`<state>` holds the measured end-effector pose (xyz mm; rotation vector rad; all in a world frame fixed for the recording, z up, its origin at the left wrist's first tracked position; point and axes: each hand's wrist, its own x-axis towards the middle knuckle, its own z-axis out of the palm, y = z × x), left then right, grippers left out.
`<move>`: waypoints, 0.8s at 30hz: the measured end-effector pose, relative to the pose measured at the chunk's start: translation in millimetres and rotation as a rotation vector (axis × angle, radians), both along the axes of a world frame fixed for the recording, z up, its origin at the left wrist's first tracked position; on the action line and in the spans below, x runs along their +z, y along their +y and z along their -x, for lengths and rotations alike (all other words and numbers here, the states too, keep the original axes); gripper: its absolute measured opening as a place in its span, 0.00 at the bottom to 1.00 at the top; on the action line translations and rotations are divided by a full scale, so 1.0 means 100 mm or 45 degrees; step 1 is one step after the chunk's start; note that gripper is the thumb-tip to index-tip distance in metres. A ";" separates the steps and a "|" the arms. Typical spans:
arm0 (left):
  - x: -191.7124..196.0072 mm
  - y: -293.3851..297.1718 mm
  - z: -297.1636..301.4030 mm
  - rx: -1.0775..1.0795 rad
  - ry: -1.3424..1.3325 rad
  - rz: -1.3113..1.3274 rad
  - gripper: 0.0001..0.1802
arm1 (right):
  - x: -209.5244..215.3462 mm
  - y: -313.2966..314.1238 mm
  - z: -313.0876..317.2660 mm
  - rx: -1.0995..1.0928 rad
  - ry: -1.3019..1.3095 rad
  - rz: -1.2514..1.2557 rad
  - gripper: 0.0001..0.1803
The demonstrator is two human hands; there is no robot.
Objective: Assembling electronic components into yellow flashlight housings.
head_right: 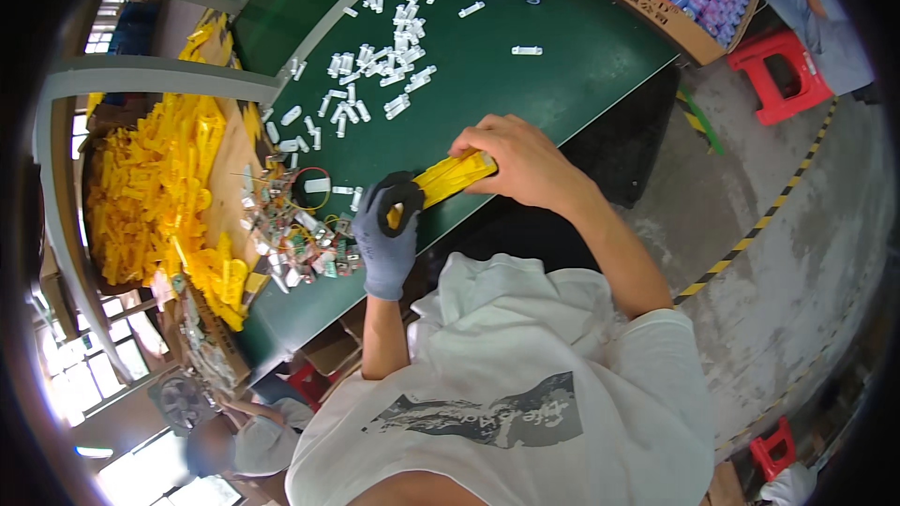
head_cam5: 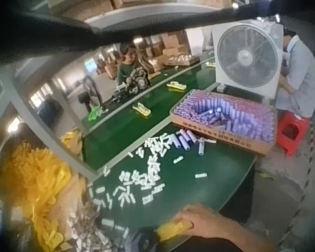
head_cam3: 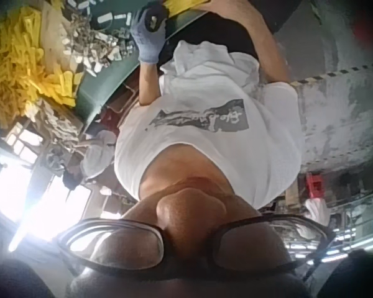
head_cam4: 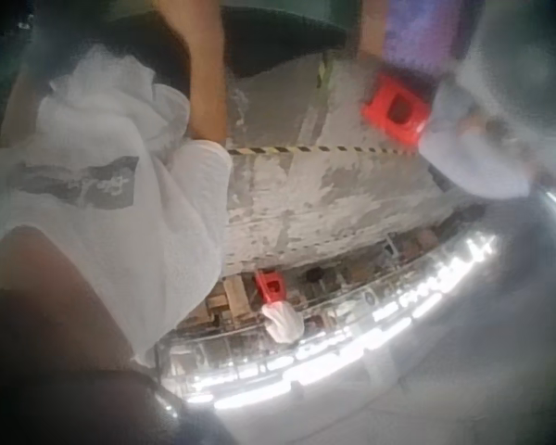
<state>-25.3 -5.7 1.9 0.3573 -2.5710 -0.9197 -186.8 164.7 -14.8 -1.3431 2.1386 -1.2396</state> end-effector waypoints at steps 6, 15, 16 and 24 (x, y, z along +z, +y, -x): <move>-0.12 -0.01 0.00 0.029 0.133 -0.106 0.12 | 0.04 0.06 0.44 -0.673 -0.144 0.174 0.14; -0.14 -0.04 -0.02 -0.049 0.170 -0.022 0.13 | -0.07 -0.13 0.69 -1.039 0.479 -0.133 0.08; -0.16 -0.05 -0.02 -0.062 0.151 -0.030 0.14 | -0.06 -0.12 0.69 -1.015 0.436 -0.102 0.08; -0.16 -0.06 -0.05 -0.048 0.178 -0.083 0.15 | -0.06 0.11 0.74 -0.571 0.553 0.024 0.07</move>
